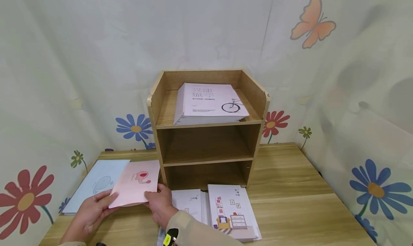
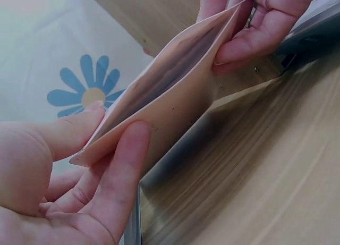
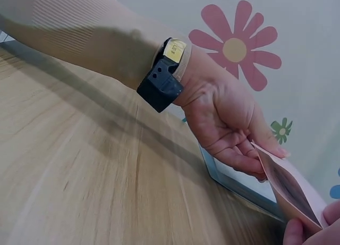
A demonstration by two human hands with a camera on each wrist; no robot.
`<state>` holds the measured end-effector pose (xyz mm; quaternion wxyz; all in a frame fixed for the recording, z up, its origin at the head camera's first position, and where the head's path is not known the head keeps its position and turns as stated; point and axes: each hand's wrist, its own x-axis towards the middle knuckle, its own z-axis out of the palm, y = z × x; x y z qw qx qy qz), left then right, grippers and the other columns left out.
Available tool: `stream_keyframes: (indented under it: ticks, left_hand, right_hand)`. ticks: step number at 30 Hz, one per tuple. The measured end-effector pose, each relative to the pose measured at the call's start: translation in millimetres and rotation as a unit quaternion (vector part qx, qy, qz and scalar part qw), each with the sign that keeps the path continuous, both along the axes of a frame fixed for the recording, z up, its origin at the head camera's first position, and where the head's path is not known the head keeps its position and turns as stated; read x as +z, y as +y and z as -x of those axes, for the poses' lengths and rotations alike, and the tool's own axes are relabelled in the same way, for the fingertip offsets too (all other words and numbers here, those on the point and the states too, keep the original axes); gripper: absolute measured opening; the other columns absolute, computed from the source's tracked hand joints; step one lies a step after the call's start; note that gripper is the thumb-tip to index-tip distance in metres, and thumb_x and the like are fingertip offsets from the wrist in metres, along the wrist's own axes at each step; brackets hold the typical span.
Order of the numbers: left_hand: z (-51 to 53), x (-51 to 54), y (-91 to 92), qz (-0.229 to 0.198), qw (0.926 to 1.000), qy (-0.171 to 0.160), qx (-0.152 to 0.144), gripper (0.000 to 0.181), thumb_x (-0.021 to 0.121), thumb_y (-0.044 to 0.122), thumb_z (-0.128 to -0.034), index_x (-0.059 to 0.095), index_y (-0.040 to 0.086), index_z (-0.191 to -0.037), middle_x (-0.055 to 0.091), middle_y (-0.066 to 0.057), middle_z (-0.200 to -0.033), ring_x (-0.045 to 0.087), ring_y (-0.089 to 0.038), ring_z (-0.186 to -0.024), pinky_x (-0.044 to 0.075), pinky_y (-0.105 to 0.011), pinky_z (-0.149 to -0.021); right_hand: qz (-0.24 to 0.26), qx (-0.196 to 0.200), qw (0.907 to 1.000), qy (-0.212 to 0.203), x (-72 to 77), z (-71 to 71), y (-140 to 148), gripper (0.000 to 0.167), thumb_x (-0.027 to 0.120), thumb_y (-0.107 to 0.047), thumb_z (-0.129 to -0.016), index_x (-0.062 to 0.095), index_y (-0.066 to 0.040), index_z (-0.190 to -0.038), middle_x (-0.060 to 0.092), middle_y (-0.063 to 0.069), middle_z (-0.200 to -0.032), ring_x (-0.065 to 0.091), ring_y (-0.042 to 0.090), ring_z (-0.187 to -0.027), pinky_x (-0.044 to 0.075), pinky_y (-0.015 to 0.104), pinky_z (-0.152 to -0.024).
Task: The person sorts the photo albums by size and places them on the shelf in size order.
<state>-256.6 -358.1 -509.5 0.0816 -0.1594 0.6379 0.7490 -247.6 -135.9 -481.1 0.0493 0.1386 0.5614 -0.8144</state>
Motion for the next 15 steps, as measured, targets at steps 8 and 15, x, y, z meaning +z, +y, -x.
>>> stream_keyframes:
  ticks: [8,15]
  left_hand:
    - [-9.4,2.2,4.5,0.011,0.9999,-0.003,0.005,0.098,0.079,0.024,-0.0912,0.016,-0.006,-0.16,0.073,0.01,-0.101,0.072,-0.012,-0.097,0.06,-0.038,-0.093]
    - [-19.2,5.1,11.7,0.032,0.9989,-0.01,0.031,0.104,0.083,0.032,-0.0856,0.02,-0.001,-0.161,0.072,0.015,-0.096,0.073,-0.009,-0.096,0.06,-0.035,-0.093]
  right_hand:
    - [0.017,0.009,0.9998,-0.005,-1.8,-3.3,6.2,0.046,0.069,0.014,-0.082,0.062,0.005,-0.126,0.064,0.013,-0.099,0.067,0.021,-0.079,0.063,0.035,-0.069]
    - [0.034,0.03,0.999,0.005,-2.2,-5.5,12.6,0.05,0.072,0.014,-0.082,0.06,0.005,-0.13,0.065,0.012,-0.101,0.069,0.021,-0.08,0.064,0.037,-0.071]
